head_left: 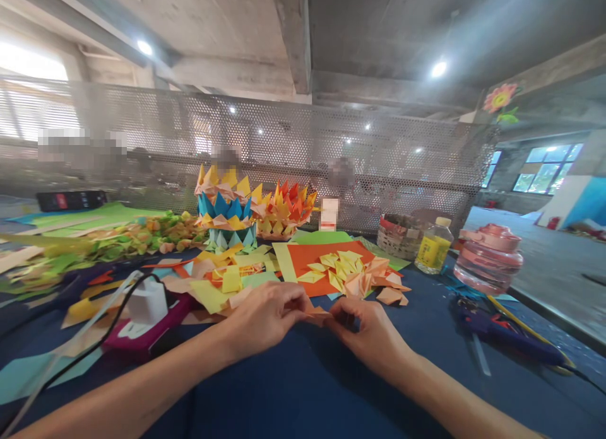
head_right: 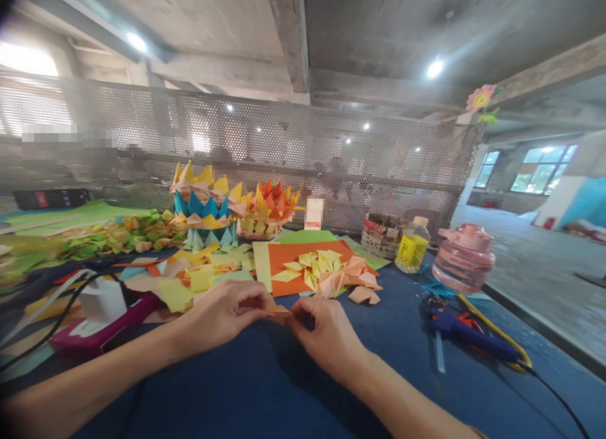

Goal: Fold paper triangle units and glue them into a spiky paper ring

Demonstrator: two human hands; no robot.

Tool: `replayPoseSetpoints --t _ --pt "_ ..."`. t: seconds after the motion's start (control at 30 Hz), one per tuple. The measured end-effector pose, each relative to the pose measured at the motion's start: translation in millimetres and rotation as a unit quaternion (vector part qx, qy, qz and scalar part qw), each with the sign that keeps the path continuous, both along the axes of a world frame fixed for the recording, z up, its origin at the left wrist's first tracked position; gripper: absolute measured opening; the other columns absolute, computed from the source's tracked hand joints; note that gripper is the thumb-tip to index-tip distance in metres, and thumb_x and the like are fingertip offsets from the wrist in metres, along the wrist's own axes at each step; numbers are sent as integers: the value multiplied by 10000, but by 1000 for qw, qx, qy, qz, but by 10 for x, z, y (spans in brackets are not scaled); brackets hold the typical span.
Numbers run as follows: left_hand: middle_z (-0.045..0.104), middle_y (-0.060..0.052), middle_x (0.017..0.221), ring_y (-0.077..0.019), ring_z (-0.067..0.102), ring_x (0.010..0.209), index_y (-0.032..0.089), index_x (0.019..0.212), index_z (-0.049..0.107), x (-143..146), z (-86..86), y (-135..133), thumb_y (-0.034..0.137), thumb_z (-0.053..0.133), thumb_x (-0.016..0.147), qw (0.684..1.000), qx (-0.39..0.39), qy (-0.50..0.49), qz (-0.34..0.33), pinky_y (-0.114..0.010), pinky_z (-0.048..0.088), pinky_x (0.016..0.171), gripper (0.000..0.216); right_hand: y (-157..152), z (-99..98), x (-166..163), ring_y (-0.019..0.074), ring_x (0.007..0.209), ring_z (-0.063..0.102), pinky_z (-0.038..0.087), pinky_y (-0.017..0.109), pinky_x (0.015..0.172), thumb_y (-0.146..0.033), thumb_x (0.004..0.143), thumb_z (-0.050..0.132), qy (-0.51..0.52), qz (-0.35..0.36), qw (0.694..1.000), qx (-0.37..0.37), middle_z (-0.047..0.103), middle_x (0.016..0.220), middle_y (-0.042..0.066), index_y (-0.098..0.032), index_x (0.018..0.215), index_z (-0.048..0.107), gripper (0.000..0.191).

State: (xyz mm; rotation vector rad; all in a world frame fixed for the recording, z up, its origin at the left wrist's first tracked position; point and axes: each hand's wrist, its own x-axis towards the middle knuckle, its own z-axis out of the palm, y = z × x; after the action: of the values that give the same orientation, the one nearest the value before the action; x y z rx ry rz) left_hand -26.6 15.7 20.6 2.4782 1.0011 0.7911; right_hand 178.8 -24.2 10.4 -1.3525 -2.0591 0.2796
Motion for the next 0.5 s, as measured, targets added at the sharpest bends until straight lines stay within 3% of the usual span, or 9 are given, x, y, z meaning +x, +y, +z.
replayPoseSetpoints --t 0.5 --pt "685 16 763 -137 613 686 192 764 638 26 -4 -44 188 568 817 1000 -15 -7 8 -226 410 596 87 -5 -18 -3 117 562 552 397 219 530 -234 794 577 23 0 999 -22 644 591 -24 -184 665 672 168"
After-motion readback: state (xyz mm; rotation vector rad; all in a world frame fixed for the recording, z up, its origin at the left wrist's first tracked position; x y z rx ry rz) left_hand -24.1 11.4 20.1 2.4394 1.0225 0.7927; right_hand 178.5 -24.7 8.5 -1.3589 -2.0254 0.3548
